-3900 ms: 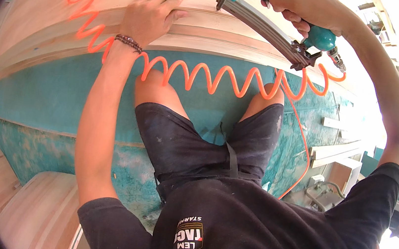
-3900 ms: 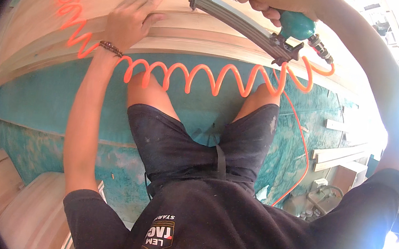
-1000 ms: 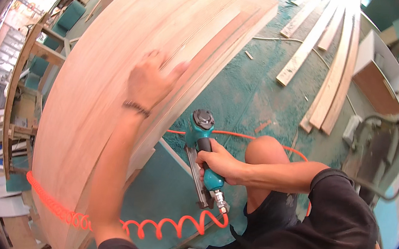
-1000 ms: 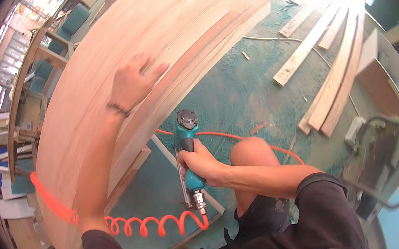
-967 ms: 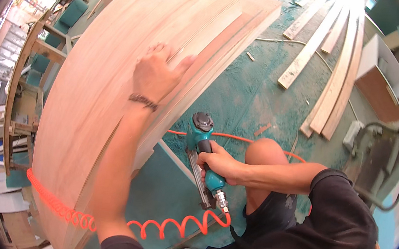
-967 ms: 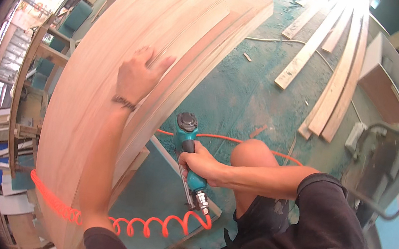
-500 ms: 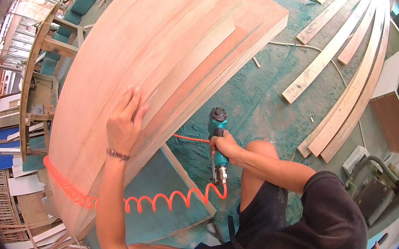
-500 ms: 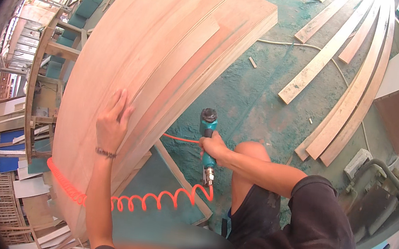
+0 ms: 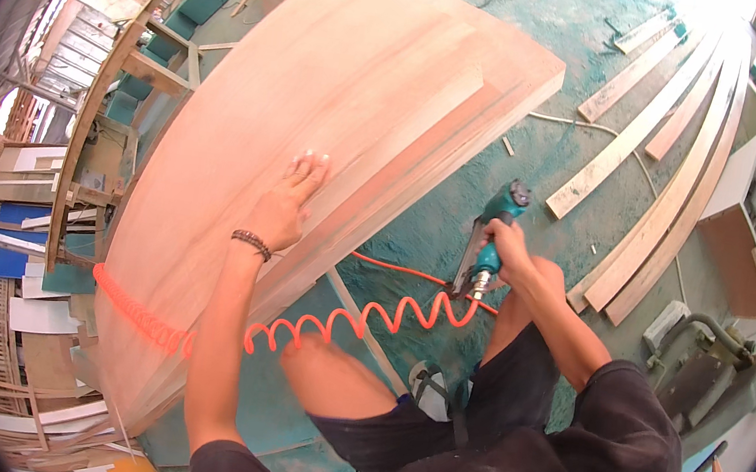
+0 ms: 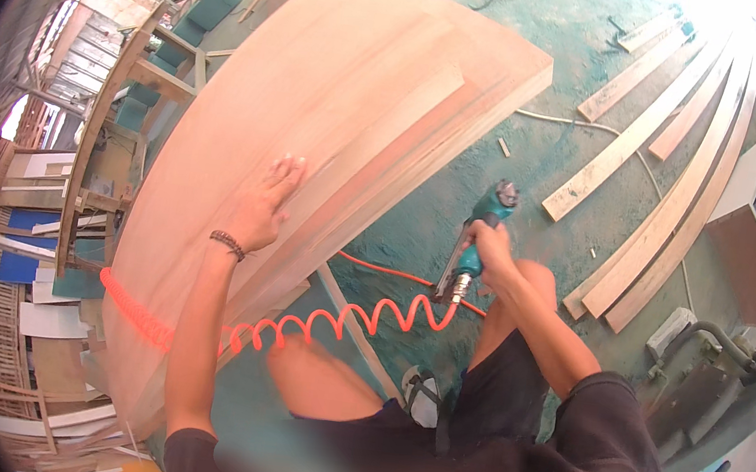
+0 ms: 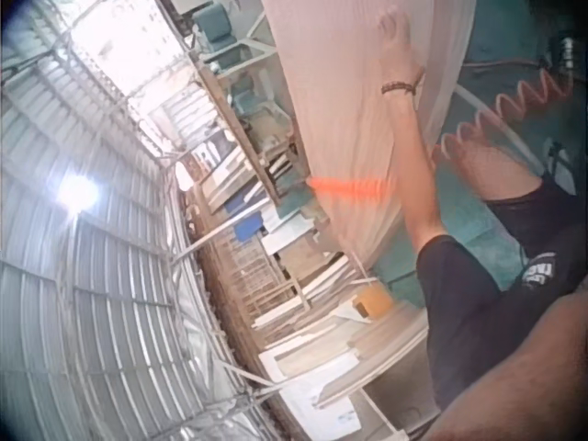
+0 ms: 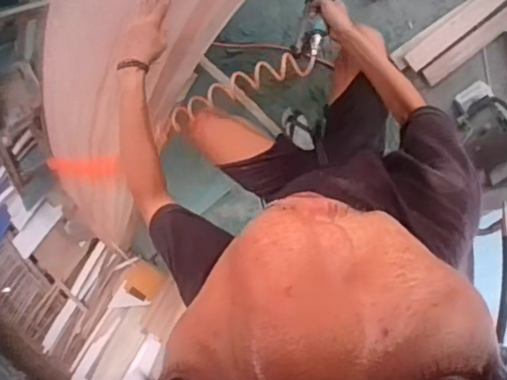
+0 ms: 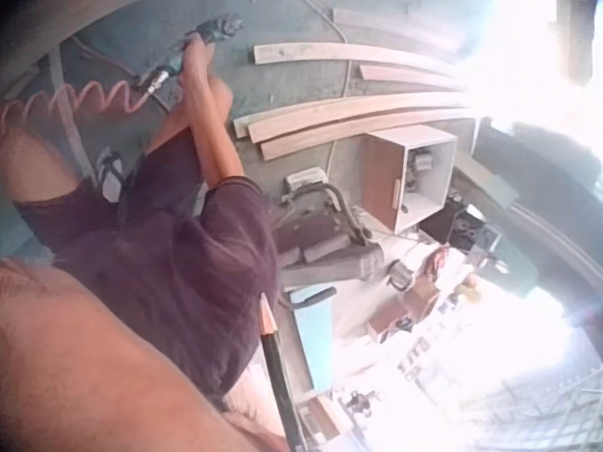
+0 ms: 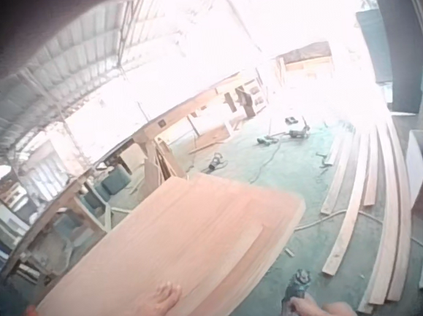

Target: The person uses a pneumatic nail gun to fasten wood panels together, marks measurements with a pencil, and moves pieces of wood in a workshop.

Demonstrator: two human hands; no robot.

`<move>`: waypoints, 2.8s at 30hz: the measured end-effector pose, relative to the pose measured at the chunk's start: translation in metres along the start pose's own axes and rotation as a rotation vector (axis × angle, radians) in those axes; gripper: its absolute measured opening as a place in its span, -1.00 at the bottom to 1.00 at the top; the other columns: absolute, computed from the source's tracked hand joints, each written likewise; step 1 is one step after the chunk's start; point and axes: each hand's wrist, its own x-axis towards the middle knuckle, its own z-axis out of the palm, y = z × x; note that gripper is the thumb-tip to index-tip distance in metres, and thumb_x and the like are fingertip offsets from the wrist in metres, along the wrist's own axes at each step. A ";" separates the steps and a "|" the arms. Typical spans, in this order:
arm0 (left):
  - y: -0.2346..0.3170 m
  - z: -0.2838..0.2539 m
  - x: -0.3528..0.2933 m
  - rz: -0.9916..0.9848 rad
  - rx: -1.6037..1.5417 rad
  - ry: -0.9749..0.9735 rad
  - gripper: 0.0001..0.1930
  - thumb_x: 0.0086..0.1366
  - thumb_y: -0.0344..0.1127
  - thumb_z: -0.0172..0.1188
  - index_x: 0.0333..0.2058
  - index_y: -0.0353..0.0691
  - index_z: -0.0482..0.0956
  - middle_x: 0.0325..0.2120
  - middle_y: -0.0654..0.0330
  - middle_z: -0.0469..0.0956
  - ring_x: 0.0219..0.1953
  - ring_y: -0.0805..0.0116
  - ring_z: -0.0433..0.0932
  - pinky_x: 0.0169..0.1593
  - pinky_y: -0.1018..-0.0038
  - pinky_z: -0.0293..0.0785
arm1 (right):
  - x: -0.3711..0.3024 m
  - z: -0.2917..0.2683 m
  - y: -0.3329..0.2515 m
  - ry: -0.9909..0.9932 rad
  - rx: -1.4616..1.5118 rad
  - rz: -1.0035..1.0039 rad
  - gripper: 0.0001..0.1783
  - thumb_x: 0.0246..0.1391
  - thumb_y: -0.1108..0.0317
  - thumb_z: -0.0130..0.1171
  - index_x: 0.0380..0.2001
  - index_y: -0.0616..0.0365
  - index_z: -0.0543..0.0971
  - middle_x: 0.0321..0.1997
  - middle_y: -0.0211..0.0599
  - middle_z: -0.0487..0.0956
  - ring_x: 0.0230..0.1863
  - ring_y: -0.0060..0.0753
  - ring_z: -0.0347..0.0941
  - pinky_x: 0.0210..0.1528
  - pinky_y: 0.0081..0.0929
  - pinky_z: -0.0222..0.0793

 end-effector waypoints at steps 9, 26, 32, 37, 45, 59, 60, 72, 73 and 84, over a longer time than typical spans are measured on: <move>-0.018 0.030 -0.009 -0.150 -0.101 0.106 0.11 0.06 0.41 0.33 0.41 -0.28 0.24 0.44 -0.02 0.20 0.49 0.03 0.14 0.47 0.23 0.22 | -0.169 -0.006 -0.157 -0.048 -0.256 -0.529 -0.70 0.18 0.37 0.29 -0.08 0.14 0.45 -0.47 -0.48 0.42 -0.60 -0.59 0.41 -0.56 -0.52 0.47; -0.005 0.101 -0.039 -0.380 0.070 0.633 -0.37 0.39 0.16 0.15 0.25 -0.17 0.49 0.31 0.08 0.44 0.38 0.13 0.36 0.42 0.24 0.31 | -0.262 -0.020 -0.214 -0.242 -0.445 -0.705 -0.76 0.16 0.49 0.10 -0.11 0.30 0.40 -0.41 -0.32 0.38 -0.55 -0.55 0.28 -0.41 -0.46 0.33; -0.038 0.116 -0.100 -0.381 0.082 0.768 -0.42 0.36 0.18 0.18 0.15 -0.14 0.60 0.18 0.10 0.57 0.28 0.11 0.48 0.33 0.22 0.43 | -0.227 0.002 -0.160 -0.133 -0.593 -0.499 -0.64 0.09 0.42 0.19 -0.06 0.26 0.41 -0.52 -0.33 0.39 -0.59 -0.48 0.32 -0.47 -0.47 0.33; -0.027 0.104 -0.104 -0.385 0.139 0.703 -0.40 0.36 0.17 0.18 0.19 -0.15 0.57 0.22 0.08 0.53 0.31 0.10 0.45 0.34 0.20 0.41 | -0.227 0.053 -0.144 -0.220 -0.689 -0.456 -0.70 0.07 0.50 0.15 -0.11 0.31 0.42 -0.54 -0.31 0.41 -0.62 -0.47 0.36 -0.52 -0.41 0.42; -0.001 0.106 -0.050 -0.253 0.178 0.734 -0.48 0.42 0.03 0.15 0.21 -0.16 0.55 0.21 0.11 0.55 0.29 0.16 0.48 0.32 0.23 0.46 | -0.196 0.104 -0.129 -0.326 -1.017 -0.562 -0.76 0.21 0.36 0.27 -0.16 0.27 0.51 -0.57 -0.46 0.48 -0.62 -0.65 0.41 -0.58 -0.56 0.31; 0.000 0.124 -0.044 -0.330 0.209 0.849 -0.55 0.38 -0.04 0.21 0.15 -0.11 0.61 0.14 0.18 0.62 0.20 0.25 0.58 0.27 0.26 0.50 | -0.140 0.167 -0.082 -0.355 -1.126 -0.507 -0.69 0.11 0.34 0.26 -0.14 0.33 0.53 -0.57 -0.41 0.50 -0.61 -0.63 0.42 -0.54 -0.52 0.37; -0.001 0.124 -0.044 -0.327 0.202 0.854 -0.55 0.38 -0.04 0.22 0.15 -0.11 0.61 0.14 0.18 0.62 0.20 0.26 0.57 0.28 0.26 0.50 | -0.141 0.167 -0.083 -0.359 -1.118 -0.488 -0.70 0.11 0.35 0.26 -0.15 0.33 0.53 -0.58 -0.42 0.50 -0.62 -0.63 0.42 -0.55 -0.53 0.36; -0.004 0.129 -0.043 -0.339 0.148 0.805 -0.51 0.37 0.01 0.20 0.18 -0.08 0.58 0.18 0.19 0.58 0.23 0.24 0.55 0.31 0.26 0.45 | -0.143 0.253 -0.161 -0.590 -1.474 -0.426 -0.75 0.19 0.27 0.19 -0.42 0.22 0.45 -0.65 -0.47 0.41 -0.73 -0.63 0.36 -0.65 -0.56 0.34; -0.005 0.129 -0.043 -0.341 0.149 0.801 -0.50 0.37 0.01 0.20 0.18 -0.08 0.58 0.19 0.19 0.58 0.23 0.24 0.54 0.31 0.26 0.45 | -0.140 0.264 -0.163 -0.569 -1.506 -0.360 -0.78 0.19 0.28 0.18 -0.40 0.22 0.47 -0.62 -0.46 0.42 -0.70 -0.62 0.37 -0.63 -0.54 0.35; -0.006 0.133 -0.045 -0.354 0.150 0.809 -0.51 0.38 0.01 0.20 0.19 -0.06 0.57 0.18 0.23 0.58 0.24 0.29 0.53 0.33 0.27 0.43 | -0.142 0.308 -0.168 -0.422 -1.677 -0.138 -0.80 0.17 0.30 0.24 -0.33 0.21 0.52 -0.54 -0.42 0.48 -0.61 -0.56 0.46 -0.58 -0.54 0.43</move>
